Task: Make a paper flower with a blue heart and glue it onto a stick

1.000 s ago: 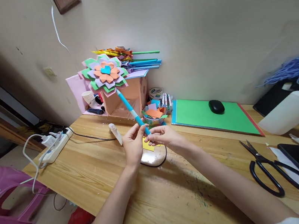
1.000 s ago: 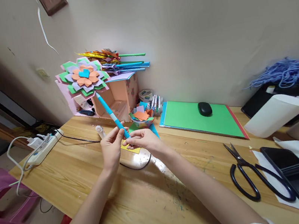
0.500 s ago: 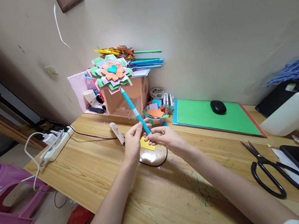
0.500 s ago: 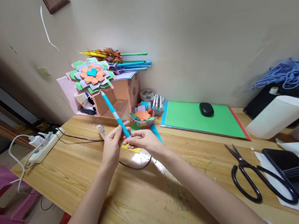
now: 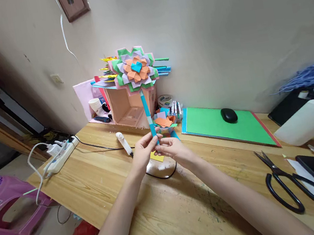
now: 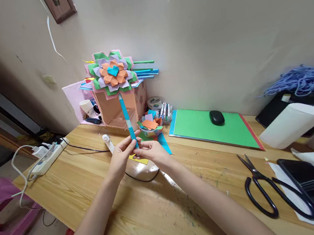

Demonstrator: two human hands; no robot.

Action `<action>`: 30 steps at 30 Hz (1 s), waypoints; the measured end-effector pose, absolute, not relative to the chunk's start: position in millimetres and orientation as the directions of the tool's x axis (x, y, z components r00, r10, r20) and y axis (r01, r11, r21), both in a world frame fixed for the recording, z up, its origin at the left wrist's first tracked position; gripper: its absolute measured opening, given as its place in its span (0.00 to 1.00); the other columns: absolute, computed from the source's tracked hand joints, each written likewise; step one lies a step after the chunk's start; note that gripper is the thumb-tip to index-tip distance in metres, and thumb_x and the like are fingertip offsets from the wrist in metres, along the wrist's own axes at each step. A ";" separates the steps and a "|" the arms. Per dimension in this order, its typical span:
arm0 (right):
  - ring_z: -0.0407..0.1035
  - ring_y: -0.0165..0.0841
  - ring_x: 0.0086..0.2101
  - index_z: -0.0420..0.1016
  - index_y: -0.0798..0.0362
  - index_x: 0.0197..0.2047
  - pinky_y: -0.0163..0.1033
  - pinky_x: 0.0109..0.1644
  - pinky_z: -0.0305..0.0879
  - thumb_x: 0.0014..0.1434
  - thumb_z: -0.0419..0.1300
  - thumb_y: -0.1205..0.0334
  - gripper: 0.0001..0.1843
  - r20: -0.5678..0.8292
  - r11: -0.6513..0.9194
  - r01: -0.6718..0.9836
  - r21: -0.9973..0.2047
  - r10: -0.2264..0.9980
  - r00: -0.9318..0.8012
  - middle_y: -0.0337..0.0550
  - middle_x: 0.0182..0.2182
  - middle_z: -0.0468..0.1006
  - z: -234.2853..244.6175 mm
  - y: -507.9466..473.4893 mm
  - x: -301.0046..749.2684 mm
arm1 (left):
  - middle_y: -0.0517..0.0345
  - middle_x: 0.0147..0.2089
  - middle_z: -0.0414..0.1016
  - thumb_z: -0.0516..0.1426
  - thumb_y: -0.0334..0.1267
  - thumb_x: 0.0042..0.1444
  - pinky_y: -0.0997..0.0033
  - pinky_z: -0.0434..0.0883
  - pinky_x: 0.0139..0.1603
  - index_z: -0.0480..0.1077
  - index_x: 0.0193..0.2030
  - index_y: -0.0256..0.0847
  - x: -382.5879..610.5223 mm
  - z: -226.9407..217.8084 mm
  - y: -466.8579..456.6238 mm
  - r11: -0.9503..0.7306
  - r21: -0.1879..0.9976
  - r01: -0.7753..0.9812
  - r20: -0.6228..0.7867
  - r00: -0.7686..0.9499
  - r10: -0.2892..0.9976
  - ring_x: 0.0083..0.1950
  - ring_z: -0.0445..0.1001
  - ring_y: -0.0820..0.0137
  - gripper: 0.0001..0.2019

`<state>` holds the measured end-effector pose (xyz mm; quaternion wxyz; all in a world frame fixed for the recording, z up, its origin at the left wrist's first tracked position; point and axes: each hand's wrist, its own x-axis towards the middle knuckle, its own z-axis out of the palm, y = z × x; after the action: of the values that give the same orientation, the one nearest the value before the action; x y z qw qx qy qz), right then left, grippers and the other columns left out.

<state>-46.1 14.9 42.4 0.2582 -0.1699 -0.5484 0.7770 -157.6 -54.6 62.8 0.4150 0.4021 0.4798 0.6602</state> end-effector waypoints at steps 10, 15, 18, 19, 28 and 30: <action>0.72 0.33 0.34 0.75 0.56 0.36 0.41 0.44 0.65 0.44 0.67 0.58 0.16 0.036 -0.179 -0.130 -0.975 0.450 -0.893 0.42 0.32 0.77 24.0 15.6 -53.5 | 0.61 0.28 0.67 0.58 0.48 0.49 0.80 0.62 0.26 0.70 0.39 0.37 -159.2 52.1 -46.4 -0.217 0.955 -0.203 0.100 -0.469 0.877 0.27 0.65 0.78 0.16; 0.68 0.39 0.45 0.72 0.56 0.45 0.45 0.51 0.63 0.44 0.67 0.56 0.25 -0.030 0.052 0.052 -0.997 0.349 -0.937 0.49 0.43 0.75 43.2 35.8 -34.2 | 0.66 0.22 0.57 0.56 0.50 0.51 0.82 0.56 0.23 0.65 0.33 0.37 -152.6 43.3 -41.9 -0.286 0.932 -0.224 0.158 -0.459 0.874 0.23 0.56 0.80 0.16; 0.59 0.37 0.54 0.65 0.51 0.54 0.43 0.57 0.57 0.50 0.62 0.53 0.29 0.107 0.121 -0.054 -0.991 0.493 -0.863 0.48 0.55 0.65 62.3 34.9 -28.1 | 0.69 0.21 0.52 0.54 0.53 0.51 0.82 0.48 0.20 0.62 0.34 0.39 -140.2 40.1 -43.8 -0.263 0.924 -0.277 0.132 -0.415 0.900 0.20 0.48 0.81 0.17; 0.58 0.37 0.55 0.64 0.49 0.55 0.41 0.57 0.57 0.52 0.60 0.51 0.28 0.147 0.124 -0.096 -0.988 0.519 -0.842 0.46 0.56 0.64 66.5 32.3 -28.9 | 0.70 0.20 0.50 0.54 0.54 0.51 0.81 0.46 0.19 0.61 0.34 0.39 -135.0 38.4 -44.3 -0.232 0.928 -0.292 0.107 -0.387 0.916 0.19 0.46 0.81 0.18; 0.66 0.33 0.33 0.73 0.55 0.30 0.38 0.39 0.63 0.51 0.56 0.42 0.22 0.186 0.149 -0.113 -0.982 0.729 -0.659 0.42 0.30 0.73 61.6 35.3 -23.1 | 0.71 0.19 0.49 0.51 0.60 0.49 0.78 0.46 0.18 0.57 0.31 0.41 -103.1 12.8 -41.4 -0.042 0.975 -0.217 0.014 -0.130 0.991 0.18 0.45 0.79 0.21; 0.65 0.32 0.33 0.70 0.54 0.29 0.37 0.40 0.62 0.50 0.56 0.41 0.22 0.185 0.130 -0.135 -0.982 0.784 -0.592 0.41 0.29 0.71 61.1 45.8 -7.9 | 0.70 0.19 0.49 0.48 0.55 0.54 0.77 0.49 0.20 0.61 0.34 0.40 -98.7 10.4 -46.0 0.004 0.998 -0.060 -0.005 -0.014 1.000 0.19 0.48 0.78 0.18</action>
<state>-7.9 45.8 61.1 0.3763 -0.2495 -0.6507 0.6105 -98.7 -46.0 10.4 0.5123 0.4799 0.4896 0.5172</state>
